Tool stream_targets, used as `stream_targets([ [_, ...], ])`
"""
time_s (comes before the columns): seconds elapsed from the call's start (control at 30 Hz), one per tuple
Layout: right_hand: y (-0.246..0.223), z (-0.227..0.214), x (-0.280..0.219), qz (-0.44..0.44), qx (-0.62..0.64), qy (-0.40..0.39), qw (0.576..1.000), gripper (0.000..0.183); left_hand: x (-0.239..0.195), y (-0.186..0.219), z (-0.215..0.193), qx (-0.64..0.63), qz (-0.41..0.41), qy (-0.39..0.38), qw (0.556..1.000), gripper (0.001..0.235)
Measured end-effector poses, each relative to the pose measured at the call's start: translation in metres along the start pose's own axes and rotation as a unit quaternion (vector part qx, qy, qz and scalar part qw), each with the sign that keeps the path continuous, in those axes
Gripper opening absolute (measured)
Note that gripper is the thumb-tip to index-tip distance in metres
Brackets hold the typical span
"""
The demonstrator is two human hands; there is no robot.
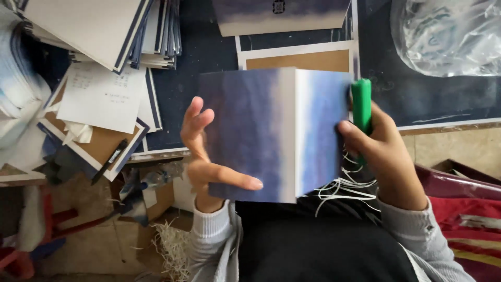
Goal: Assembling multi-part invitations by applying adhesive with a glue runner and joining components together.
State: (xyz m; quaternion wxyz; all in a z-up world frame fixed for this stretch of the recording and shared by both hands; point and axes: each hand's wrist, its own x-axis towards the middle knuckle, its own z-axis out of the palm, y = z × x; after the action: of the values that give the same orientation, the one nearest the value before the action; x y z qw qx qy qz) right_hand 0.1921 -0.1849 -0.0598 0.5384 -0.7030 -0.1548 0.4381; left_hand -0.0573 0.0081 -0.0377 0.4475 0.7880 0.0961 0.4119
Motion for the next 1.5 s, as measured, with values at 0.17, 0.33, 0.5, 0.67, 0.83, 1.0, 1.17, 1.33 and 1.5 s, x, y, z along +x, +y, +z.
stream_targets([
  [0.17,0.004,-0.014,-0.007,-0.089,0.109,0.125,0.982,0.030,0.013,-0.012,0.010,-0.026,-0.150,0.077,0.985,0.100],
  [0.33,-0.012,-0.021,-0.011,-0.205,-0.026,0.156,0.966,0.035,0.028,-0.015,0.015,-0.336,-0.329,0.121,0.874,0.084],
  [0.5,-0.014,-0.020,-0.001,-0.294,0.016,0.124,0.947,0.061,0.021,-0.007,0.056,-0.367,-0.358,0.171,0.841,0.053],
  [0.67,0.023,-0.037,0.007,-0.265,0.087,0.130,0.952,0.074,0.020,-0.020,0.070,-0.264,-0.407,0.132,0.864,0.057],
  [0.83,0.110,-0.121,0.005,-0.290,0.128,0.166,0.934,0.060,0.030,-0.065,0.095,-0.246,-0.238,-0.055,0.938,0.072],
  [1.0,0.217,-0.231,-0.029,-0.284,0.153,0.180,0.929,0.045,0.007,-0.072,0.106,0.427,-0.073,-0.269,0.860,0.061],
  [1.17,0.260,-0.281,-0.063,-0.279,0.175,0.199,0.923,0.031,-0.006,-0.059,0.105,0.411,-0.094,-0.257,0.870,0.062],
  [1.33,0.176,-0.172,-0.048,-0.276,0.195,0.219,0.915,0.025,-0.010,-0.034,0.094,0.325,-0.134,-0.228,0.908,0.057],
  [1.5,0.082,-0.074,-0.037,-0.149,0.025,0.313,0.938,0.076,-0.042,-0.026,0.057,-0.161,-0.342,0.030,0.925,0.075],
])
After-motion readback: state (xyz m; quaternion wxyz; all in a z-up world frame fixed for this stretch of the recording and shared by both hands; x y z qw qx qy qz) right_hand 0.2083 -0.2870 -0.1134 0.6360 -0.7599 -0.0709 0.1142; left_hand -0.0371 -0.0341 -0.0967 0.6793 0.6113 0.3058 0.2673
